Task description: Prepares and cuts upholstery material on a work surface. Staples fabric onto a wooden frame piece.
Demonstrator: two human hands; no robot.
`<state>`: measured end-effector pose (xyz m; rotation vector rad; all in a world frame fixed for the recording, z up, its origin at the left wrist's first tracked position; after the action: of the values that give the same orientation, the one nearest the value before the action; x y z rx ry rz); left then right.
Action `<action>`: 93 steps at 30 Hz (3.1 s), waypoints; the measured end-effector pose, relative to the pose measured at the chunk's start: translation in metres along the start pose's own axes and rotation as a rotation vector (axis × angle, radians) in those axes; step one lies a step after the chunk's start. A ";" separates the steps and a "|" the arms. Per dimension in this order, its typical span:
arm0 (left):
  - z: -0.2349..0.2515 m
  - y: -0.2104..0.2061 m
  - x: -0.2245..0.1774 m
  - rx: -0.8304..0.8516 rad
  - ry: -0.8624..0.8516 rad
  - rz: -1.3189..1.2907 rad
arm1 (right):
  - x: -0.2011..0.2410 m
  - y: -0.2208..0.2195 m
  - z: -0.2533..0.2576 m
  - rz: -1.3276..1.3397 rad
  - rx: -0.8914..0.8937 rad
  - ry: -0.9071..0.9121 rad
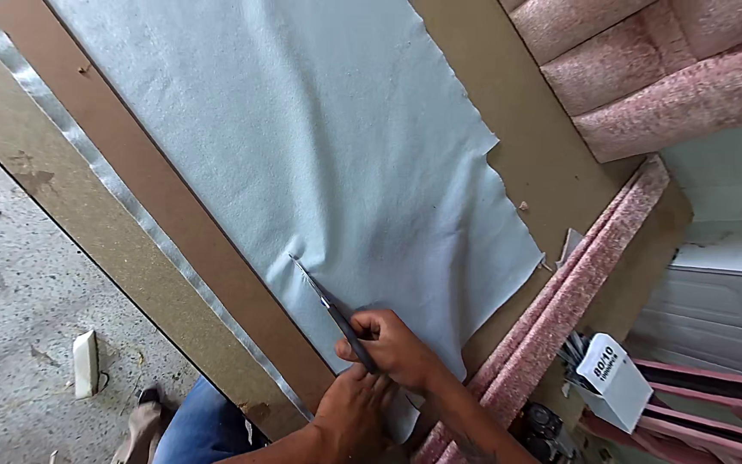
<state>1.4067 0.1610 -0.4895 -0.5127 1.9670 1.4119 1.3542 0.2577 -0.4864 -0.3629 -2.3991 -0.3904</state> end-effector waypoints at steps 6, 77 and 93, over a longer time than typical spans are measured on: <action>0.001 -0.001 -0.002 -0.086 -0.045 0.095 | 0.020 -0.019 0.024 0.121 0.031 -0.017; -0.037 0.163 0.149 -0.301 -0.022 0.122 | 0.231 -0.089 0.179 0.095 0.067 -0.051; -0.074 0.330 0.326 -0.358 0.171 0.218 | 0.268 -0.085 0.184 -0.004 0.063 -0.139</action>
<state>0.9415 0.2240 -0.4785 -0.6084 1.9546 1.9333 1.0207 0.2893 -0.4604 -0.3682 -2.5418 -0.2989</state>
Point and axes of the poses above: each hand's wrist, its own z-axis towards the middle knuckle, its own y-axis out of the back of the hand, x = y × z, the point moved 8 cm from there along z, towards the middle knuckle, and after that the axes turned 11 degrees about -x, right-handed, at the moved point
